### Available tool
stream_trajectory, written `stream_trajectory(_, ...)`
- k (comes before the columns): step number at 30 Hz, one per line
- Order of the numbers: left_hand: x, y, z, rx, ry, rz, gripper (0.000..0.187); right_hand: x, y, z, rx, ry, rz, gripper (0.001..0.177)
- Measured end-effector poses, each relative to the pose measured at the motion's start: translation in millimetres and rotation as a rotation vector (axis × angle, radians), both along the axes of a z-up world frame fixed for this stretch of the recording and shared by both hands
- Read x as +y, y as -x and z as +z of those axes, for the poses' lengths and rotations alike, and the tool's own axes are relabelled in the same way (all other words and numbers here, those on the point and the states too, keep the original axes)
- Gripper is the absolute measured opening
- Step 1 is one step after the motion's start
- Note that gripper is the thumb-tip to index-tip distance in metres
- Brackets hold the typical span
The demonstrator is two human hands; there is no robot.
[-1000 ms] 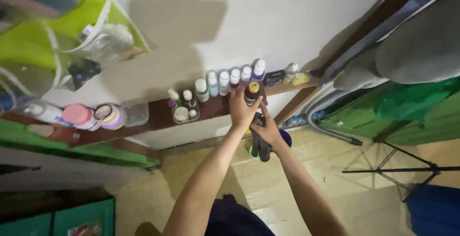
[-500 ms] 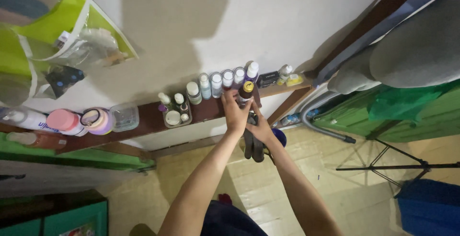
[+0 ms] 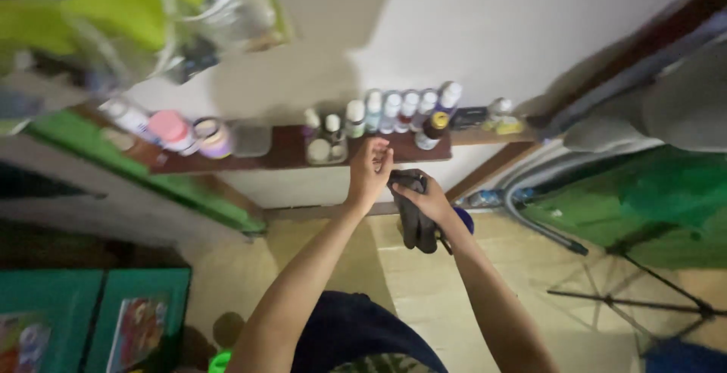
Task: The person wipes and rearranges various bottles and jars on a wall-mounted shelf using a dark cloth. They pick up items one by one, wipe them, and place them back in a more organized arrangement.
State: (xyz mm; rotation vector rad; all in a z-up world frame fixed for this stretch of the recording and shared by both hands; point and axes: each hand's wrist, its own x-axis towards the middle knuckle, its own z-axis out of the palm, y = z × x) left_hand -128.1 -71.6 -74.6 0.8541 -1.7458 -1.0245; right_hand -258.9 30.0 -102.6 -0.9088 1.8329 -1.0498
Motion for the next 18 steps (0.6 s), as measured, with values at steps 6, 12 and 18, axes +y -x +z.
stream_trajectory(6, -20, -78, 43, 0.003, 0.149, 0.146, 0.012, -29, -72, 81, -0.050, 0.179, 0.230, 0.048)
stream_trajectory(12, -66, -168, 39, -0.095, 0.286, 0.441, 0.013, -71, -124, 57, -0.048, 0.247, 0.344, 0.049)
stream_trajectory(18, -117, -233, -33, -0.114, -0.289, 0.531, 0.034, -106, -195, 79, -0.115, 0.124, 0.289, 0.067)
